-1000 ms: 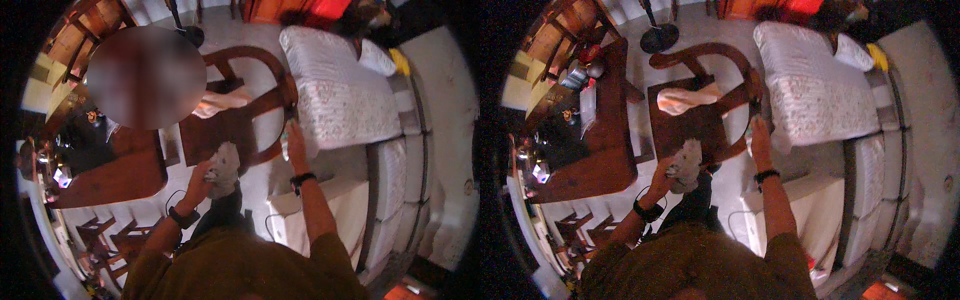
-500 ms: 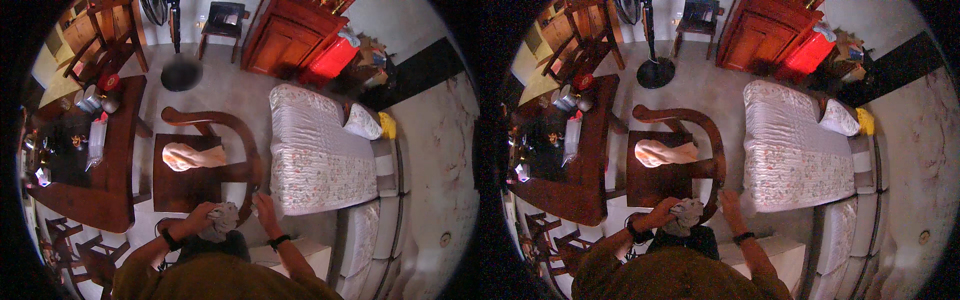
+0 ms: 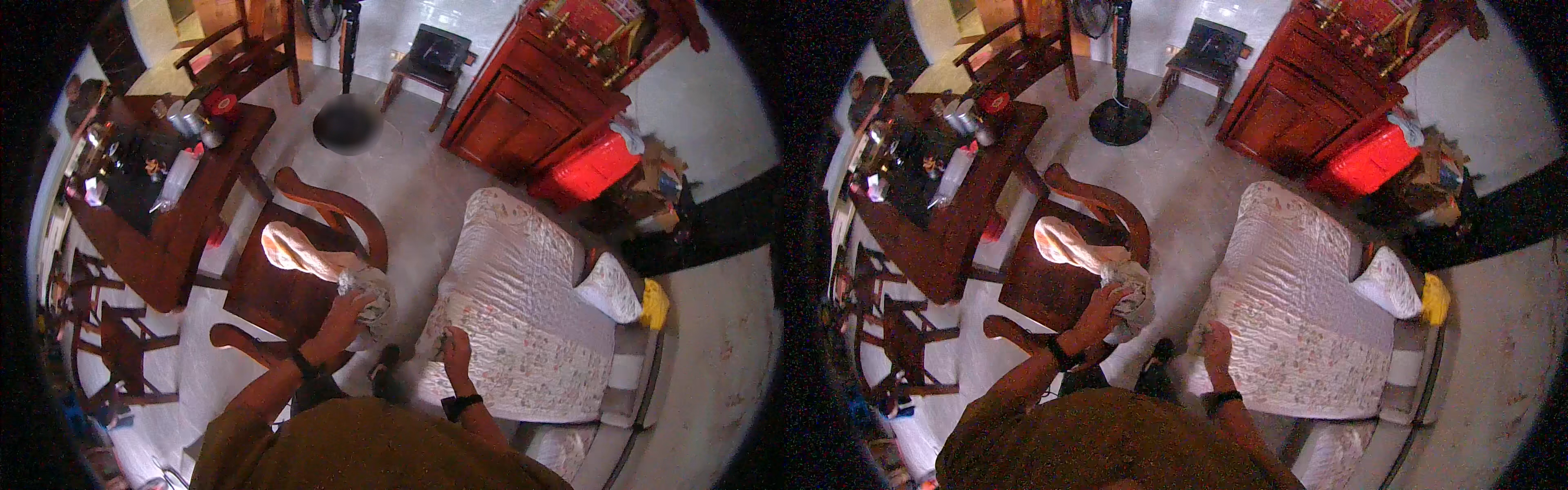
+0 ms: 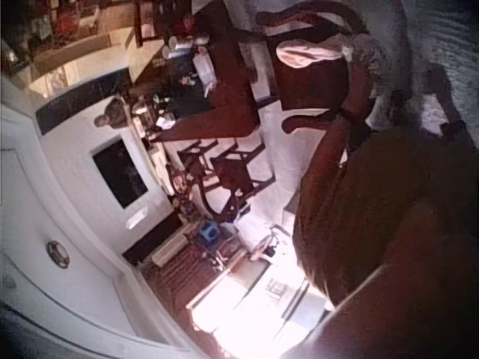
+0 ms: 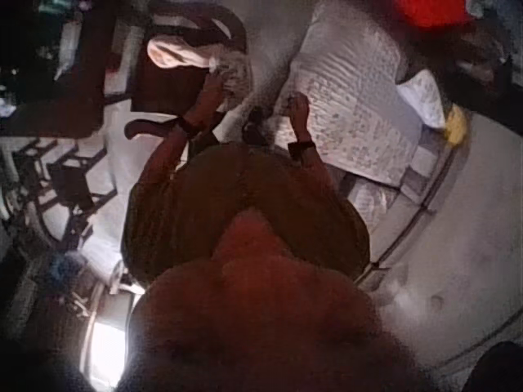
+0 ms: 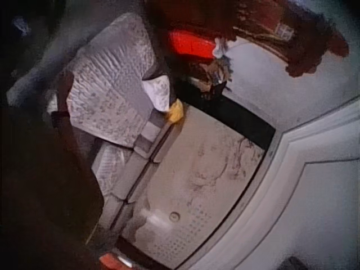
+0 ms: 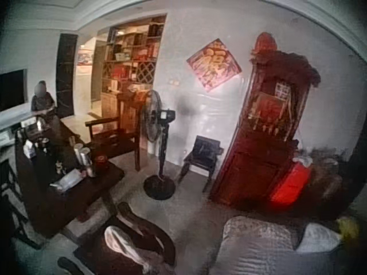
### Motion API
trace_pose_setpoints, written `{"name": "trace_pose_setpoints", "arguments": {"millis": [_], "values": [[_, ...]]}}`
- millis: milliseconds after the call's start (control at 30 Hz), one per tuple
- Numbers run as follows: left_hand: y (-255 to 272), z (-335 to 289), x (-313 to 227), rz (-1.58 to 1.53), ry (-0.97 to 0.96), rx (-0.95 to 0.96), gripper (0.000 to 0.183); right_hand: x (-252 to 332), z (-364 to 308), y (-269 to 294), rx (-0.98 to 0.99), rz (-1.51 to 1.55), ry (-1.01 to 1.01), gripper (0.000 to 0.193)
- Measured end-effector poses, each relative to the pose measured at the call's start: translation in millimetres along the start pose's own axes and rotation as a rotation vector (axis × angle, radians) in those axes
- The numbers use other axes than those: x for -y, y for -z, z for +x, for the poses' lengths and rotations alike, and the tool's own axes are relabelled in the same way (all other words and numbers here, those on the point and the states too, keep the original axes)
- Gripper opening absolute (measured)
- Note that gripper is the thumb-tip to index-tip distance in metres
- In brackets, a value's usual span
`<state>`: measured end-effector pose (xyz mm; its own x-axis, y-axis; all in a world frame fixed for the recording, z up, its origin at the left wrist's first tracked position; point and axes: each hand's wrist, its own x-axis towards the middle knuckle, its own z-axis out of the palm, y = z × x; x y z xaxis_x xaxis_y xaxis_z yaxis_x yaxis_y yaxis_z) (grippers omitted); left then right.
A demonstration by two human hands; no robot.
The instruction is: The person wipes down several wooden tables, a set of chairs, and a cabinet by hand using a cloth, moving items aside and returning them as they clean.
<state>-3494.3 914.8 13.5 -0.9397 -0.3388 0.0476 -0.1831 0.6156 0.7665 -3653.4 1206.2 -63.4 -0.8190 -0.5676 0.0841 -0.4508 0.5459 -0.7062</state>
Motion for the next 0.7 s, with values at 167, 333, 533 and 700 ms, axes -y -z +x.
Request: {"name": "trace_pose_setpoints", "arguments": {"millis": [167,333,533,700], "values": [[-31,32,-26,0.148,0.234,-0.077,0.064,-75,10,78,-0.120,0.018,0.012,0.026],[-51,47,-20,0.339,0.196,-0.152,0.058,-68,50,106,-0.076,0.325,-0.309,0.027],[-40,51,12,0.019,0.141,-0.153,0.053,-74,139,86,0.033,-0.030,0.187,0.034],[-12,-31,87,-0.244,0.437,-0.416,0.041,-83,218,84,0.079,0.496,-0.159,0.032]]}}
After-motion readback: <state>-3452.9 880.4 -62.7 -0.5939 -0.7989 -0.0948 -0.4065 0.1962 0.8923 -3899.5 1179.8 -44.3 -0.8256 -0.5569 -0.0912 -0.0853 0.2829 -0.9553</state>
